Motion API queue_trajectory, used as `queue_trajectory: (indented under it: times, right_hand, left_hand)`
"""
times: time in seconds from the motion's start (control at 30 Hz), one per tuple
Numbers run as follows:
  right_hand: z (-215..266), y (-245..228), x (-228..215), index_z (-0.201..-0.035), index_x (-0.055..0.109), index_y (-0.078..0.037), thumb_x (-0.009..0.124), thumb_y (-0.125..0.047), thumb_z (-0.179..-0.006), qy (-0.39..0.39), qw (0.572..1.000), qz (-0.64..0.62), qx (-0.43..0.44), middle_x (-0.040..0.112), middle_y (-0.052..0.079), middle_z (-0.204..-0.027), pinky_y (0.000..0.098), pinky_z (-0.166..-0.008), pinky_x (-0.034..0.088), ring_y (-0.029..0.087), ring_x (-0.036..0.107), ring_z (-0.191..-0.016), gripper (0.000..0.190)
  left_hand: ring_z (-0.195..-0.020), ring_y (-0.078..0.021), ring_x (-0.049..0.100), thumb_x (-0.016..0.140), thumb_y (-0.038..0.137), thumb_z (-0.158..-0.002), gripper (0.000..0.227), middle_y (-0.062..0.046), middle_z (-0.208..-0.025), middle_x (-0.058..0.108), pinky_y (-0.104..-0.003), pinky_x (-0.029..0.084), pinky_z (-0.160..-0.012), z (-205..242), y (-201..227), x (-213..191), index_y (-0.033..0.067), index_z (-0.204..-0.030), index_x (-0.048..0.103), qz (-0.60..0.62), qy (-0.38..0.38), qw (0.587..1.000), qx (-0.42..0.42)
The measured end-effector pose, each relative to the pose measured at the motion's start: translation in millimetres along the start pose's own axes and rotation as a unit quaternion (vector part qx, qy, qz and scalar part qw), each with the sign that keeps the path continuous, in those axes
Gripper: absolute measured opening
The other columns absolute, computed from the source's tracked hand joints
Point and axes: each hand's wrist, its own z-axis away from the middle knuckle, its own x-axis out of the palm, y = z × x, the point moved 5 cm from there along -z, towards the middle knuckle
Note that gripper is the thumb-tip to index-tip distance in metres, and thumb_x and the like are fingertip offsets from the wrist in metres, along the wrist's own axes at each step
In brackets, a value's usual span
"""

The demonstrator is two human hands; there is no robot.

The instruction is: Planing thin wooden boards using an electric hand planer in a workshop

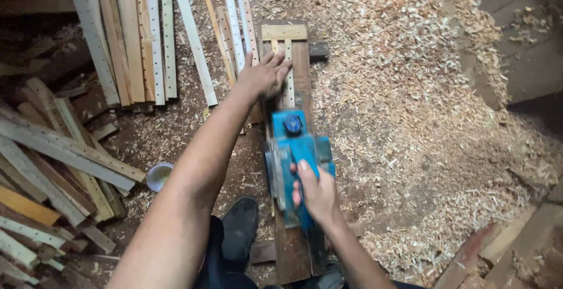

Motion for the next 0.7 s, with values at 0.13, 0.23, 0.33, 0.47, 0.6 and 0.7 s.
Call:
queue_trajectory:
  times: [0.13, 0.23, 0.33, 0.47, 0.6, 0.7]
  right_hand:
    - [-22.8, -6.7, 8.0, -0.089, 0.071, 0.005, 0.058, -0.050, -0.094, 0.020, 1.000, -0.012, 0.008, 0.061, 0.016, -0.061, 0.0356, -0.039, 0.050, 0.021, 0.061, -0.042, 0.056]
    - [-65.2, -45.0, 19.7, -0.085, 0.066, 0.002, 0.055, -0.054, -0.095, 0.012, 0.999, -0.012, -0.039, 0.059, 0.013, -0.062, 0.0334, -0.039, 0.050, 0.018, 0.060, -0.043, 0.057]
    - [-100.9, -83.6, 33.5, -0.080, 0.065, 0.001, 0.054, -0.054, -0.096, 0.017, 0.997, -0.014, -0.080, 0.059, 0.012, -0.059, 0.0335, -0.036, 0.048, 0.017, 0.058, -0.041, 0.058]
    - [-140.4, -125.0, 46.9, -0.079, 0.065, -0.001, 0.054, -0.055, -0.094, 0.049, 0.992, -0.014, -0.115, 0.061, 0.011, -0.059, 0.0327, -0.035, 0.051, 0.016, 0.058, -0.039, 0.057]
    - [-169.5, -158.7, 57.3, -0.078, 0.065, -0.003, 0.056, -0.058, -0.090, 0.086, 0.985, -0.036, -0.144, 0.060, 0.008, -0.058, 0.0295, -0.033, 0.051, 0.013, 0.058, -0.039, 0.058]
    - [-196.2, -179.6, 60.2, -0.073, 0.063, -0.004, 0.058, -0.062, -0.088, 0.105, 0.977, -0.023, -0.183, 0.060, 0.009, -0.055, 0.0299, -0.033, 0.053, 0.015, 0.059, -0.038, 0.060]
  left_hand:
    - [-0.157, -0.0322, 0.018, 0.001, 0.049, -0.106, 0.070, -0.003, -0.171, 0.022, -0.069, 0.007, -0.122, -10.0, -14.5, 3.4, 0.0233, -0.160, 0.037, 0.067, 0.023, 0.997, 0.043]
    - [-0.151, -0.0427, 0.034, 0.017, 0.042, -0.107, 0.067, -0.019, -0.164, 0.039, -0.067, 0.015, -0.122, -16.9, -37.7, 1.1, 0.0043, -0.154, 0.048, 0.086, 0.096, 0.988, 0.080]
    - [-0.145, -0.0361, 0.044, 0.009, 0.051, -0.110, 0.067, -0.015, -0.159, 0.044, -0.060, 0.020, -0.125, 24.3, -59.3, -23.0, 0.0155, -0.153, 0.046, 0.333, 0.226, 0.915, 0.009]
    - [-0.145, -0.0392, 0.041, 0.013, 0.045, -0.112, 0.062, -0.021, -0.155, 0.044, -0.056, 0.024, -0.125, 50.5, -73.4, -8.5, 0.0101, -0.152, 0.045, 0.376, 0.245, 0.893, -0.024]
    - [-0.148, -0.0454, 0.032, 0.014, 0.049, -0.110, 0.065, -0.022, -0.158, 0.041, -0.061, 0.023, -0.124, 82.9, -65.1, -14.0, 0.0120, -0.154, 0.044, 0.391, 0.216, 0.893, -0.061]
    - [-0.141, -0.0429, 0.044, 0.025, 0.041, -0.111, 0.055, -0.022, -0.152, 0.049, -0.062, 0.029, -0.120, 82.8, -63.9, -1.2, 0.0089, -0.150, 0.047, 0.408, 0.237, 0.876, -0.099]
